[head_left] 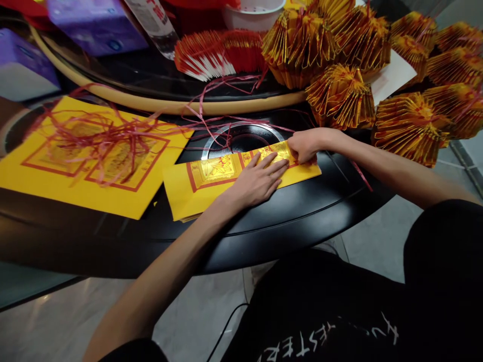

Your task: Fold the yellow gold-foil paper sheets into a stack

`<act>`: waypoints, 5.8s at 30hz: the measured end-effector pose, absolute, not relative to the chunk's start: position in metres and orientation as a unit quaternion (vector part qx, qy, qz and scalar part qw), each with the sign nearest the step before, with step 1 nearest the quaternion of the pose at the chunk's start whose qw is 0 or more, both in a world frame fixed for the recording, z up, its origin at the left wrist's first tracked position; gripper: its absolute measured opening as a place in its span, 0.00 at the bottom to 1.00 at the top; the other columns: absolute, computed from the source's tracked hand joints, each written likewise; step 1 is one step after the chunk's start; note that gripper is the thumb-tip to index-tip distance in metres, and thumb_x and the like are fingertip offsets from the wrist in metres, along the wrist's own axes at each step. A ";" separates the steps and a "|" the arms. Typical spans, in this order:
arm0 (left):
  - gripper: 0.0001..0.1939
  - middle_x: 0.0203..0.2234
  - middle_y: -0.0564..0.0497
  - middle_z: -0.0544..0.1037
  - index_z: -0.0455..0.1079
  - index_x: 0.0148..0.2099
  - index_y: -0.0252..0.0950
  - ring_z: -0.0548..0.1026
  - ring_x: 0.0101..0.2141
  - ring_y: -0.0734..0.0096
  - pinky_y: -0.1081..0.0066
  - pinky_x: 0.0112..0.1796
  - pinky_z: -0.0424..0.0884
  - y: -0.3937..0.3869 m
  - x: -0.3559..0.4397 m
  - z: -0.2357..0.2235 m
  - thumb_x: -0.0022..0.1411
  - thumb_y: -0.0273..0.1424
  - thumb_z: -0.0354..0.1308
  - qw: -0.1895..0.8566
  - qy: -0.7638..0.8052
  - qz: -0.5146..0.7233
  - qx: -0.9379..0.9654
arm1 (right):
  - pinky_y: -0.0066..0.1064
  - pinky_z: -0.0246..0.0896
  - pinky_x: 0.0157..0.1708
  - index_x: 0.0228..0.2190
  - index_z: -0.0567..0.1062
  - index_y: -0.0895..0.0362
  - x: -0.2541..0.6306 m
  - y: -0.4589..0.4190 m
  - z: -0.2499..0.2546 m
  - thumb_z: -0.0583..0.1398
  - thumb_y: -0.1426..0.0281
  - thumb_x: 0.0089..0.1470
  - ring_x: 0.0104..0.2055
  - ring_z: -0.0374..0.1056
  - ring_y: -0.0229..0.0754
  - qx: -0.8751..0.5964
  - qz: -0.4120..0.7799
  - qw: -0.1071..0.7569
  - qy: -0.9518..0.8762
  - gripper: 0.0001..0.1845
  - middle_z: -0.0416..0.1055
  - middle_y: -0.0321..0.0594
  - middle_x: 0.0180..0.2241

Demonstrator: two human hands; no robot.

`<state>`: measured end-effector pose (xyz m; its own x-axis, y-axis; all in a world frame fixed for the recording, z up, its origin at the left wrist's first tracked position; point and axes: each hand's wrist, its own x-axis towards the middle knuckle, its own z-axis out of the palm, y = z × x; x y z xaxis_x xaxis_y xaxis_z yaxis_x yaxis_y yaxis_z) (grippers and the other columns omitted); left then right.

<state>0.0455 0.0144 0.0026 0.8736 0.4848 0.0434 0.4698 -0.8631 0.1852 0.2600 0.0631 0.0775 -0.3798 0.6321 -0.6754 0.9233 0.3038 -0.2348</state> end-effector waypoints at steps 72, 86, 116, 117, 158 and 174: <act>0.11 0.30 0.51 0.80 0.78 0.36 0.35 0.74 0.32 0.70 0.72 0.35 0.68 0.040 0.006 0.031 0.50 0.36 0.68 0.575 0.415 0.264 0.654 | 0.37 0.66 0.47 0.44 0.72 0.56 0.182 -0.042 0.017 0.47 0.65 0.71 0.43 0.72 0.48 0.499 -0.331 -0.338 0.726 0.15 0.76 0.47 0.41; 0.25 0.28 0.59 0.71 0.71 0.46 0.38 0.68 0.24 0.79 0.78 0.26 0.61 0.040 -0.026 0.051 0.42 0.25 0.68 0.573 0.495 0.210 0.619 | 0.42 0.67 0.56 0.68 0.62 0.62 0.174 -0.039 0.014 0.47 0.67 0.68 0.57 0.69 0.55 0.583 -0.269 -0.212 0.737 0.31 0.67 0.57 0.59; 0.14 0.19 0.58 0.73 0.74 0.33 0.35 0.69 0.22 0.74 0.75 0.25 0.59 0.047 -0.081 0.035 0.43 0.32 0.72 0.404 0.550 0.135 0.719 | 0.42 0.71 0.45 0.75 0.48 0.46 0.143 -0.034 0.038 0.42 0.52 0.73 0.45 0.77 0.53 0.586 -0.118 0.077 0.798 0.34 0.64 0.59 0.61; 0.14 0.19 0.58 0.72 0.73 0.32 0.35 0.69 0.22 0.74 0.75 0.25 0.59 0.047 -0.081 0.035 0.43 0.32 0.72 0.397 0.552 0.131 0.722 | 0.42 0.71 0.44 0.75 0.48 0.46 0.143 -0.034 0.037 0.42 0.53 0.73 0.45 0.77 0.53 0.585 -0.115 0.077 0.799 0.34 0.64 0.58 0.61; 0.36 0.75 0.34 0.54 0.50 0.77 0.24 0.48 0.75 0.53 0.52 0.73 0.47 -0.006 -0.046 -0.017 0.78 0.44 0.39 0.073 0.418 0.067 0.903 | 0.39 0.68 0.43 0.74 0.53 0.56 0.143 -0.037 0.028 0.45 0.57 0.72 0.47 0.74 0.53 0.576 -0.109 0.060 0.808 0.35 0.64 0.62 0.61; 0.34 0.75 0.34 0.53 0.53 0.76 0.23 0.50 0.75 0.51 0.51 0.72 0.47 -0.006 -0.039 -0.009 0.77 0.39 0.38 0.070 0.428 0.027 0.901 | 0.40 0.68 0.48 0.71 0.59 0.64 0.150 -0.044 0.023 0.42 0.60 0.75 0.59 0.63 0.56 0.572 -0.088 0.002 0.815 0.33 0.67 0.59 0.61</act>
<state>-0.0394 -0.0059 -0.0091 0.6327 0.7743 -0.0113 0.7667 -0.6243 0.1497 0.1501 -0.0439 0.0231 -0.3453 0.9328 -0.1033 0.9334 0.3299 -0.1410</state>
